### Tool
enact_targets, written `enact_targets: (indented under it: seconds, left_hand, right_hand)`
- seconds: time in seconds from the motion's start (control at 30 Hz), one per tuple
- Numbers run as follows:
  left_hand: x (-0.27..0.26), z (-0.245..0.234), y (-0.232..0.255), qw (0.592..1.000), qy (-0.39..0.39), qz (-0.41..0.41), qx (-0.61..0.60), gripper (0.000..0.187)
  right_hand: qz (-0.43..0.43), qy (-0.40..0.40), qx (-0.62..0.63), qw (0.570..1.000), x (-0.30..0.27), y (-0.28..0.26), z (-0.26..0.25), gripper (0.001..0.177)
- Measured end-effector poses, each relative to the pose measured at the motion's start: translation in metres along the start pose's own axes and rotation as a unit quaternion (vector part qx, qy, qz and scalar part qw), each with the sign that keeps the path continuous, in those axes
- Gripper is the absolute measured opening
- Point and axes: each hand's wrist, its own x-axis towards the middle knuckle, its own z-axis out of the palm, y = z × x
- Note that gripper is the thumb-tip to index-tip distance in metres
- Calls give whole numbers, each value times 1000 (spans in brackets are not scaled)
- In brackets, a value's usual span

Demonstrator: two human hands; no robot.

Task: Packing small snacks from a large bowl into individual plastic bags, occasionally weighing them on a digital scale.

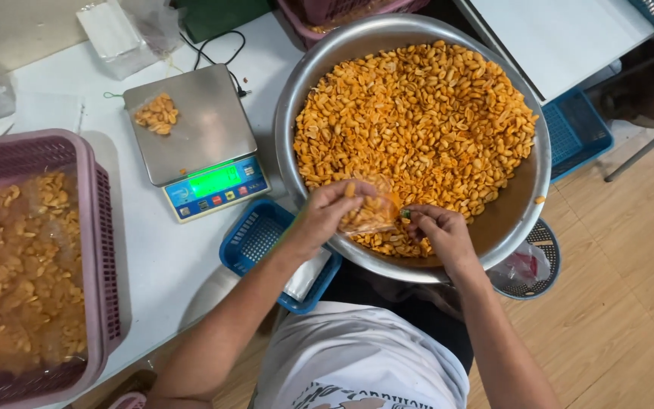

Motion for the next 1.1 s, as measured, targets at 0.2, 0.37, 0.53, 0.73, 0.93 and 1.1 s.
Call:
enact_targets:
  seconds: [0.2,0.37,0.53,0.73,0.93,1.1]
  left_hand:
    - [-11,27,4,996,-29,-72,-40,37]
    - [-35,41,-22,974,17,-196,-112,36]
    - [-94,8,-4,967,77,-220,-105,35]
    - [-253,-146,49,735,356,220,534,37]
    - [-326,-233,-18,415,358,-29,836,49]
    - [-166,-155,-23,653,307,320,614,44]
  right_hand:
    - [-33,1,-27,999,1,5,-3,30]
    - [-18,7,-50,999,-22,-42,14,31]
    - [-12,-4,-5,1000,1,3,-2,27]
    - [21,-46,-60,997,-4,-11,-1,25]
    - [-1,-45,-60,997,-3,-4,-3,24]
    - [-50,19,-176,983,18,15,-31,22]
